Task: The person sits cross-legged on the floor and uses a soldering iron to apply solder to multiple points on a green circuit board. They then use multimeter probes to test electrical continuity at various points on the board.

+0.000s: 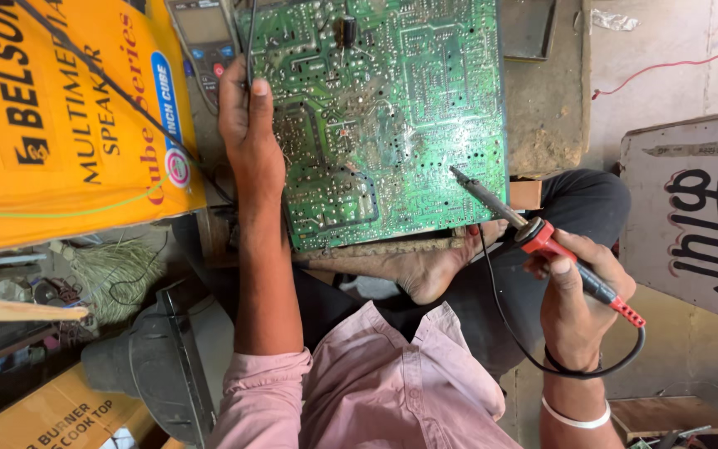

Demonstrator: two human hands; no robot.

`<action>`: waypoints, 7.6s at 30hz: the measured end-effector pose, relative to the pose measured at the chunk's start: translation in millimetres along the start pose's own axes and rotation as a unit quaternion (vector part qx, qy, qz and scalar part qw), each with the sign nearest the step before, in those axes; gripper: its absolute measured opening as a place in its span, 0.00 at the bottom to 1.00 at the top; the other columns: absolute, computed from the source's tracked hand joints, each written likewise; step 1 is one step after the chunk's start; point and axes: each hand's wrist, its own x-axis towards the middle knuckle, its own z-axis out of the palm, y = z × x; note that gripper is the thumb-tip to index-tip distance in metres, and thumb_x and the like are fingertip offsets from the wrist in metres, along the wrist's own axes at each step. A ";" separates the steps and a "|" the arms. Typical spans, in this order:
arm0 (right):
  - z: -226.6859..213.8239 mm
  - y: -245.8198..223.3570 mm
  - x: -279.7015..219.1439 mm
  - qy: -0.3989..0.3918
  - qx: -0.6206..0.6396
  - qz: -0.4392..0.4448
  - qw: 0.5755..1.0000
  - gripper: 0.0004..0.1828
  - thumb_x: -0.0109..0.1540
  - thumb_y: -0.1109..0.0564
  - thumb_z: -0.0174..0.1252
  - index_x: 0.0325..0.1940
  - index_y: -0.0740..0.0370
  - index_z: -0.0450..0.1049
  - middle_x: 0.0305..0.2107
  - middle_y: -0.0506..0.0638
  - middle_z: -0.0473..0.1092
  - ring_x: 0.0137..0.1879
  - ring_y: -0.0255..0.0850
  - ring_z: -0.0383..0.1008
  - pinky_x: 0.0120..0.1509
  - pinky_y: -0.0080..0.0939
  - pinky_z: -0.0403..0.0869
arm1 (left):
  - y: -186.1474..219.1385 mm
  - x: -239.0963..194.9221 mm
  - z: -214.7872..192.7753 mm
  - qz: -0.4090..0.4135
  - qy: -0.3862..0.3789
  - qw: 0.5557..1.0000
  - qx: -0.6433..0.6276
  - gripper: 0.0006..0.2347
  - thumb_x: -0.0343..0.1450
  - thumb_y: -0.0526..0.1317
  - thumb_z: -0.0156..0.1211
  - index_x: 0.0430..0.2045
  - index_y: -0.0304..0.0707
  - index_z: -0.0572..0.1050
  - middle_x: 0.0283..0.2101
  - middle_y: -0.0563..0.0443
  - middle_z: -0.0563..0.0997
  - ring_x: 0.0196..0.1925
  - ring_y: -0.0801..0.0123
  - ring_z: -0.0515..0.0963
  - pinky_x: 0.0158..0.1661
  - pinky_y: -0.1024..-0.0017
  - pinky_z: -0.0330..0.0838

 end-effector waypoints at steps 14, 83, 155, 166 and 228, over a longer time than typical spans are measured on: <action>30.1 -31.8 16.8 -0.021 -0.224 -0.084 0.971 0.16 0.69 0.56 0.67 0.53 0.71 0.76 0.36 0.57 0.77 0.39 0.38 0.79 0.45 0.29 0.75 | 5.9 2.5 4.9 0.013 -0.009 1.000 -0.004 0.20 0.84 0.48 0.54 0.63 0.30 0.68 0.51 0.54 0.77 0.51 0.78 0.72 0.58 0.78 0.65; -4.5 34.1 30.4 0.004 0.203 0.156 0.967 0.17 0.78 0.50 0.57 0.54 0.71 0.72 0.37 0.60 0.74 0.37 0.44 0.74 0.41 0.39 0.71 | -6.2 -0.4 -4.4 0.042 -0.027 0.999 -0.022 0.19 0.85 0.47 0.54 0.66 0.31 0.67 0.57 0.52 0.79 0.58 0.77 0.75 0.63 0.77 0.67; 30.7 -65.5 21.4 -0.101 -0.398 -0.139 0.901 0.16 0.61 0.59 0.76 0.50 0.63 0.81 0.42 0.57 0.77 0.45 0.42 0.80 0.48 0.34 0.76 | -4.5 -2.0 -3.1 0.026 -0.007 0.999 0.019 0.18 0.85 0.43 0.52 0.66 0.27 0.66 0.56 0.53 0.75 0.53 0.79 0.69 0.59 0.78 0.64; 34.8 -68.8 24.3 -0.102 -0.395 -0.152 0.900 0.15 0.63 0.59 0.75 0.51 0.64 0.80 0.42 0.56 0.77 0.46 0.42 0.81 0.49 0.34 0.76 | -11.9 -3.2 -8.4 0.025 -0.014 1.000 -0.010 0.19 0.86 0.45 0.55 0.67 0.28 0.67 0.55 0.54 0.75 0.51 0.79 0.70 0.57 0.79 0.64; 2.2 -30.5 18.8 -0.027 -0.188 -0.037 0.981 0.17 0.66 0.55 0.73 0.50 0.71 0.77 0.32 0.54 0.75 0.33 0.35 0.73 0.39 0.28 0.69 | -10.2 4.0 -7.4 0.037 -0.031 0.999 0.018 0.24 0.84 0.51 0.56 0.68 0.29 0.65 0.61 0.50 0.77 0.63 0.71 0.74 0.67 0.72 0.64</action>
